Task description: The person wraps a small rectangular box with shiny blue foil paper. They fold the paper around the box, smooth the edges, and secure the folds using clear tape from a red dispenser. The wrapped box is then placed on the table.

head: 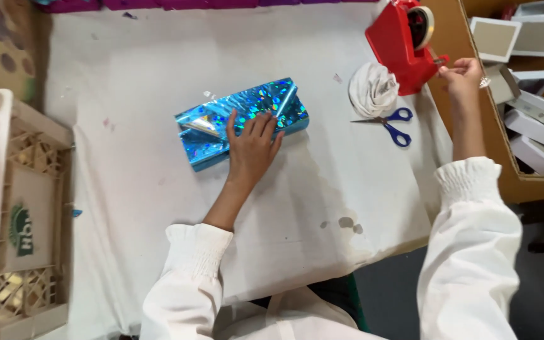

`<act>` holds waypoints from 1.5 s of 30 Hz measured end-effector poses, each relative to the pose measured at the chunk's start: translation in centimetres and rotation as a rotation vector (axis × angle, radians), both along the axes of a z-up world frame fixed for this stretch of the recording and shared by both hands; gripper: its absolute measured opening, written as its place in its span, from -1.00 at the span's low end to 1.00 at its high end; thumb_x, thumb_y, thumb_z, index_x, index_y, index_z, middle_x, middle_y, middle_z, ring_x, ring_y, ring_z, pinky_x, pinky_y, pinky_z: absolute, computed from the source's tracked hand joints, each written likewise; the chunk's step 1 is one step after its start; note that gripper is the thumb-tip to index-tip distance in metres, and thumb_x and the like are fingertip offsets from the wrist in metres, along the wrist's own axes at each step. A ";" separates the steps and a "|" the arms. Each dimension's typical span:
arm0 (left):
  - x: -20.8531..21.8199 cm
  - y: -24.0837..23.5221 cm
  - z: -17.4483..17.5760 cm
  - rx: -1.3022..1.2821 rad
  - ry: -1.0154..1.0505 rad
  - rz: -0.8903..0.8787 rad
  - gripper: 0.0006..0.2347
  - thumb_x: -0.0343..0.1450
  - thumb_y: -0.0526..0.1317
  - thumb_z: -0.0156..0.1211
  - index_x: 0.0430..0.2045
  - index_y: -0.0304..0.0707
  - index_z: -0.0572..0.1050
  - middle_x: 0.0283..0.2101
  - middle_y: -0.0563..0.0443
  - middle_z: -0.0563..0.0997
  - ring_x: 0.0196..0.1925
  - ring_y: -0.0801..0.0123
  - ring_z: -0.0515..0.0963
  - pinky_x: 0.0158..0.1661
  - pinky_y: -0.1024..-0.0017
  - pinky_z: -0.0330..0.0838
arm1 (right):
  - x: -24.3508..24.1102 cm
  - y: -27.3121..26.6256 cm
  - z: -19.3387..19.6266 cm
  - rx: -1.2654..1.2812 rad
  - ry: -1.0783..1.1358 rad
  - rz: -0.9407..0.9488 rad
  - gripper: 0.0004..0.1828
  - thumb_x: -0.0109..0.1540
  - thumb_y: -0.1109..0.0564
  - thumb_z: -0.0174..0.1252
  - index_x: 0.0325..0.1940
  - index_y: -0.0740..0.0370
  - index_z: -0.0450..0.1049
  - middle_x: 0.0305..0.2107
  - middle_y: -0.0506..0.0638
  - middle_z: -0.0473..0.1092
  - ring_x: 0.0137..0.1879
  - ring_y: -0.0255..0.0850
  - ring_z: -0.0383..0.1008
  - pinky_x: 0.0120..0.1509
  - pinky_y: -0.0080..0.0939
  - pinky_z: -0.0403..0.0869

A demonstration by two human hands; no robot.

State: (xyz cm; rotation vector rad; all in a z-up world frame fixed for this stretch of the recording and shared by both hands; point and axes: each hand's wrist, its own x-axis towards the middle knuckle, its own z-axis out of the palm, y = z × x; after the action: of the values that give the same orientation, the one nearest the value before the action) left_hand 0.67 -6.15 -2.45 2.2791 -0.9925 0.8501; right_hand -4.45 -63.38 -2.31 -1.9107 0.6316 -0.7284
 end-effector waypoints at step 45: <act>0.4 -0.3 -1.2 -0.187 0.008 -0.027 -0.57 0.42 -0.33 0.20 0.17 -0.29 0.22 0.14 0.17 0.50 0.00 0.38 0.57 0.42 -0.18 0.00 | 4.0 40.8 2.8 -0.320 -0.199 0.430 -0.71 0.34 0.27 0.31 0.02 0.24 0.33 -0.27 -0.04 0.33 -0.05 -0.20 0.20 0.18 -0.21 0.32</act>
State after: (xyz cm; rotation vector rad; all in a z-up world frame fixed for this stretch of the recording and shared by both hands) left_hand 1.08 -6.41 -3.63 2.1049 -0.8989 0.8829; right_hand -0.41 -22.57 0.52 -2.1317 -0.0298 -0.7564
